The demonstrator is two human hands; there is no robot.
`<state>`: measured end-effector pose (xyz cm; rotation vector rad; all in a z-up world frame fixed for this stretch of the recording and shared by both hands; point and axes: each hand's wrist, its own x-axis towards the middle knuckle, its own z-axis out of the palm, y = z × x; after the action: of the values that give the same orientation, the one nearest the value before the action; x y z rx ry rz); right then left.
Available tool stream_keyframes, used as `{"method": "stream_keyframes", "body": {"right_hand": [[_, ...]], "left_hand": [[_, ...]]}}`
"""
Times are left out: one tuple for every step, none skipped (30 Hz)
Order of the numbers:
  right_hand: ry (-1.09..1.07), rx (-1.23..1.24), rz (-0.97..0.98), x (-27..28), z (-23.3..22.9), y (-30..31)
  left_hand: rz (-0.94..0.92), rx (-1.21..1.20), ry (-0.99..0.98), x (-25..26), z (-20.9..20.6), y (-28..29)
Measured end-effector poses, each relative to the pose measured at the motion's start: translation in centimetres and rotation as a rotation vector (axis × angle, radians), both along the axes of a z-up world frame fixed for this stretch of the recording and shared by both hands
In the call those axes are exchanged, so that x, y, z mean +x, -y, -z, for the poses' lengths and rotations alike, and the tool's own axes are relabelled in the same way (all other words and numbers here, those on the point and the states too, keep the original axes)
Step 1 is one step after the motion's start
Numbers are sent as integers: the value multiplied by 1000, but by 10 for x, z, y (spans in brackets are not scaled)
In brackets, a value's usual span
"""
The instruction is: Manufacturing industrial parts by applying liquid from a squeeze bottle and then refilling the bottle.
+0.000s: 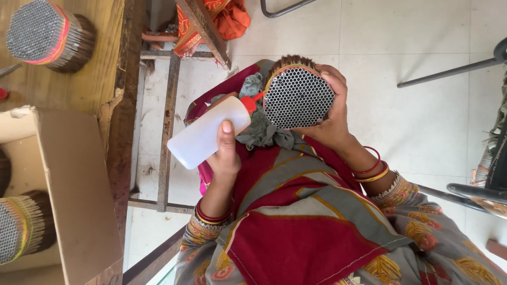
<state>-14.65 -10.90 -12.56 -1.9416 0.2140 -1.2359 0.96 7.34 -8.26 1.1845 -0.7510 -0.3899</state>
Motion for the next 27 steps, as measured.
{"method": "stream_keyframes", "body": {"right_hand": [[2,-2,1,0,-1,0],[4,-8,6,0,-1,0],[3,-14,10,0,-2,-1],[4,-16,9,0,0,0],[6,-19,3,0,1,0],[8,-23,-2,0,2,1],[7,-23,-4,0,2,1],[1,-42,4,0,2,1],[-5,-59,12,0,2,1],[-6,-57,12,0,2,1],[-20,-63,20,-1,1,0],[-35,-68,27,-1,1,0],[-36,-66,30,-1,2,0],[-50,-76,29,-1,4,1],[-63,-85,30,-2,6,2],[-64,-81,34,-1,5,2],[-66,-82,44,-1,5,1],[-67,-82,53,-1,6,1],[-69,-72,65,1,4,1],[-41,-52,49,3,2,1],[-11,-32,36,4,0,2],[-13,-23,49,3,0,4],[5,7,39,3,-1,7],[24,37,29,2,-2,10],[27,39,40,3,1,13],[77,86,-22,4,3,16],[129,129,-84,5,5,20]], "left_hand": [[1,-2,2,0,-5,0],[-7,17,173,-1,-9,1],[-13,37,341,-1,-13,1],[-15,35,341,-3,-25,4],[-81,75,493,-5,-36,7],[-150,114,644,-7,-48,10],[-151,115,643,-6,-45,13],[-173,64,720,-5,-43,17],[-193,15,797,-5,-41,20],[-193,17,796,-5,-41,21],[-185,9,795,-6,-41,21],[-177,1,794,-6,-40,22],[-173,2,794,-8,-44,22],[-181,68,784,-10,-47,22],[-185,134,774,-12,-51,22],[-179,136,775,-9,-43,24],[-206,89,848,-6,-34,26],[-229,40,921,-4,-25,27],[-213,44,920,-3,-21,22],[-205,94,812,-3,-17,17],[-195,144,704,-3,-13,13],[-179,147,704,-5,-11,10],[-116,103,482,-7,-9,8],[-52,61,258,-9,-7,6],[-41,61,261,-9,-3,7],[-12,55,133,-10,1,8],[21,46,5,-11,6,10]]}}
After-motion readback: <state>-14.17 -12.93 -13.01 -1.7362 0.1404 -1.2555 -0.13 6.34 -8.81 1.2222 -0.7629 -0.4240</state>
